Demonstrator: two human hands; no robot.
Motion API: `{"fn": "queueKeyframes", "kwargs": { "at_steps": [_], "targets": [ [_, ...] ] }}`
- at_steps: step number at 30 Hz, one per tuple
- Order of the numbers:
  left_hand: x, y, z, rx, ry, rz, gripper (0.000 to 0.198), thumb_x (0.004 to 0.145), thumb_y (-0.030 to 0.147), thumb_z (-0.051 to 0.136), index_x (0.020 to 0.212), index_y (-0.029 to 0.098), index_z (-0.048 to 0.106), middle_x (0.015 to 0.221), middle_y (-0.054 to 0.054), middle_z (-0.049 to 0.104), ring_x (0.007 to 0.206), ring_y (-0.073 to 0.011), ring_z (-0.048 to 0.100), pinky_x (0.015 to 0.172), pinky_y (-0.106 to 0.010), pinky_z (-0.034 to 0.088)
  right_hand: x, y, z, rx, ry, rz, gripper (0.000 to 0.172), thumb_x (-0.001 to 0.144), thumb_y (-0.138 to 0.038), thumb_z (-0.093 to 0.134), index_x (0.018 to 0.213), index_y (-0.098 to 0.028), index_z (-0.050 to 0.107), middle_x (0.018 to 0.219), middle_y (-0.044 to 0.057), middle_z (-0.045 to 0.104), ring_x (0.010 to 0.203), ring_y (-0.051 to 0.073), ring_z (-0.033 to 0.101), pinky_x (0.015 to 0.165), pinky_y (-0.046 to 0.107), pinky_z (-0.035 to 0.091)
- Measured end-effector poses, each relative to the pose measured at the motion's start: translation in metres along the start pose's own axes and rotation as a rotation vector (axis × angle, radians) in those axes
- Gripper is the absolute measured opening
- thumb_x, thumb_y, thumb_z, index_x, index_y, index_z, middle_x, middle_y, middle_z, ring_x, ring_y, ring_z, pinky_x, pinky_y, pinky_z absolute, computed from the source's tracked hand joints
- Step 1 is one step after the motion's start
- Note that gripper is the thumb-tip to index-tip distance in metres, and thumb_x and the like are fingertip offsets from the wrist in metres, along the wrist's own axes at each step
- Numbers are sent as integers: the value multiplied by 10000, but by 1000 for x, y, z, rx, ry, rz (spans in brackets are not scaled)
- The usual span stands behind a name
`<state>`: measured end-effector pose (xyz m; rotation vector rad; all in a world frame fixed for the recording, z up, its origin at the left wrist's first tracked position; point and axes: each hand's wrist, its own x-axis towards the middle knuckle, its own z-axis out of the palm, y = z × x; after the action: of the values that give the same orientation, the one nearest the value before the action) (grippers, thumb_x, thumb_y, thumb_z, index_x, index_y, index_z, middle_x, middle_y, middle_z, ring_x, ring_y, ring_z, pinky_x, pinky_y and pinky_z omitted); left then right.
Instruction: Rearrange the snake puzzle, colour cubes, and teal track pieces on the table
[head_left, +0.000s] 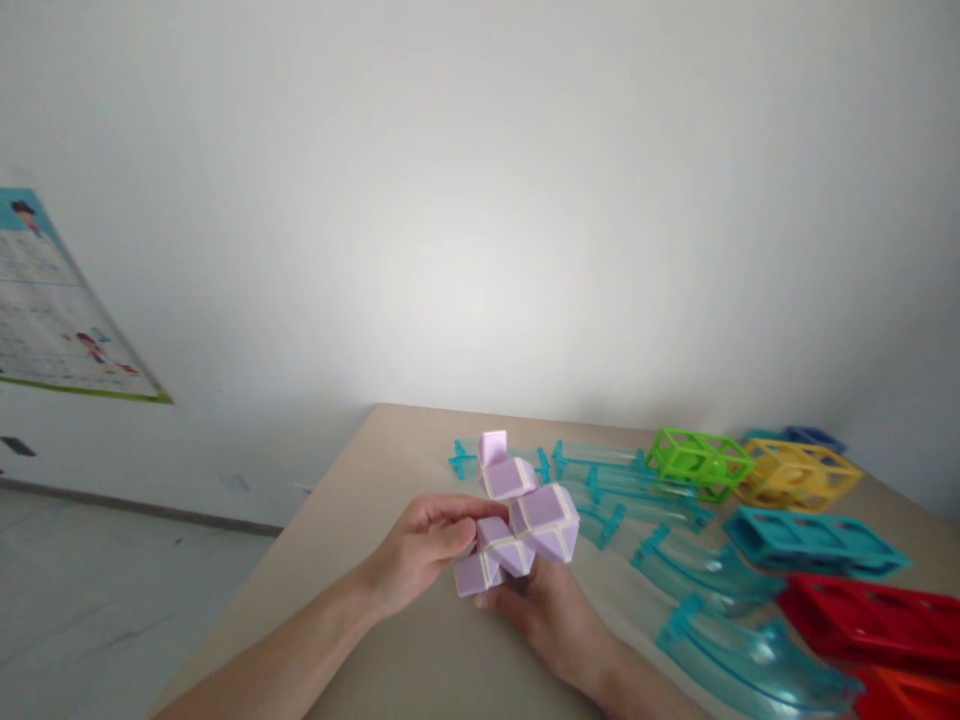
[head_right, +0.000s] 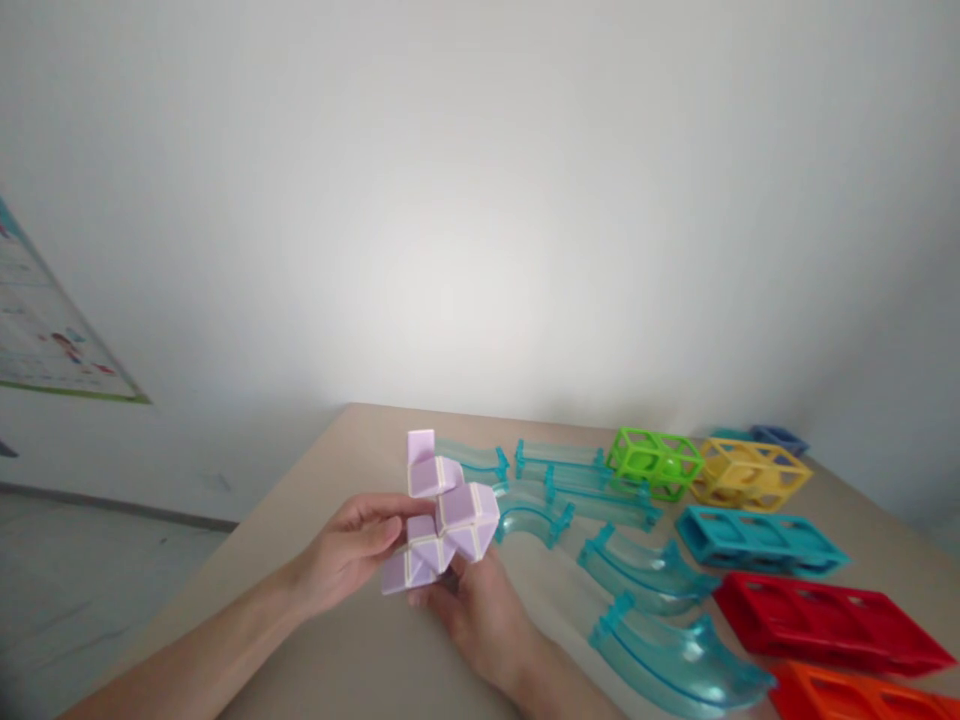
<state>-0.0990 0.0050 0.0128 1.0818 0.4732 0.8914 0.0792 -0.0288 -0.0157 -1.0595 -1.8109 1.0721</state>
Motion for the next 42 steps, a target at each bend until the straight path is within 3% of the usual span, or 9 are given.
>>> {"fn": "queueKeyframes", "kwargs": {
  "at_steps": [4,7,11,15,20,23,26,32,42],
  "targets": [
    [-1,-5,-1,144,-99,-5,465,782,414,698,1149,129,679,954,-120,702,815,-209,605,722,-292,438,-2,2,1,74,23,4,354,784,-273,651,1125,-215,578,1108,74,638,1037,261,578,937,405,447],
    [-1,-3,0,201,-169,-15,527,748,498,703,1102,107,692,925,-108,676,809,-196,573,715,-269,413,-3,3,2,107,-9,6,446,786,-304,670,1203,-214,538,1104,78,632,1011,256,585,910,397,465],
    [-3,-3,2,205,-228,-84,576,653,494,781,1075,114,685,817,-62,637,724,-160,537,671,-243,389,-4,3,3,105,-75,-32,370,840,-299,628,1189,-208,550,1061,63,636,981,232,582,862,347,472],
    [-1,-11,-1,193,-154,-31,548,673,517,755,1042,115,700,761,-52,634,689,-155,539,657,-243,394,-2,-4,1,-42,-27,-42,206,840,-303,630,1000,-173,619,916,50,650,840,206,581,768,304,455],
    [6,-20,-2,198,-71,48,560,777,559,630,1113,115,686,1011,-146,688,937,-263,602,866,-355,418,1,-11,-2,-165,17,-23,210,787,-233,675,983,-173,631,918,43,661,804,196,576,731,291,425],
    [7,-21,-2,157,-26,72,559,808,584,567,1096,123,695,1109,-176,672,1006,-292,598,890,-389,425,0,-12,-4,-155,13,-26,208,817,-281,655,1000,-187,623,898,27,660,748,175,564,676,274,412],
    [6,-18,-6,182,4,113,530,840,570,531,1101,135,684,1099,-158,666,1000,-275,584,884,-370,420,-2,-14,-7,-155,36,-57,195,883,-354,574,980,-192,622,832,17,649,696,162,542,630,265,387],
    [8,-6,-12,346,103,200,301,842,384,631,965,114,680,849,-54,607,828,-180,506,748,-253,370,-4,-16,-12,-324,163,-36,216,921,-350,499,963,-186,633,827,37,651,728,185,565,650,285,365],
    [5,-2,-2,524,61,240,334,839,422,611,992,137,692,926,-81,598,876,-219,536,770,-267,407,-3,-17,-11,-194,124,-4,252,927,-389,492,982,-202,652,759,-1,631,643,151,501,595,259,348]
  ]
}}
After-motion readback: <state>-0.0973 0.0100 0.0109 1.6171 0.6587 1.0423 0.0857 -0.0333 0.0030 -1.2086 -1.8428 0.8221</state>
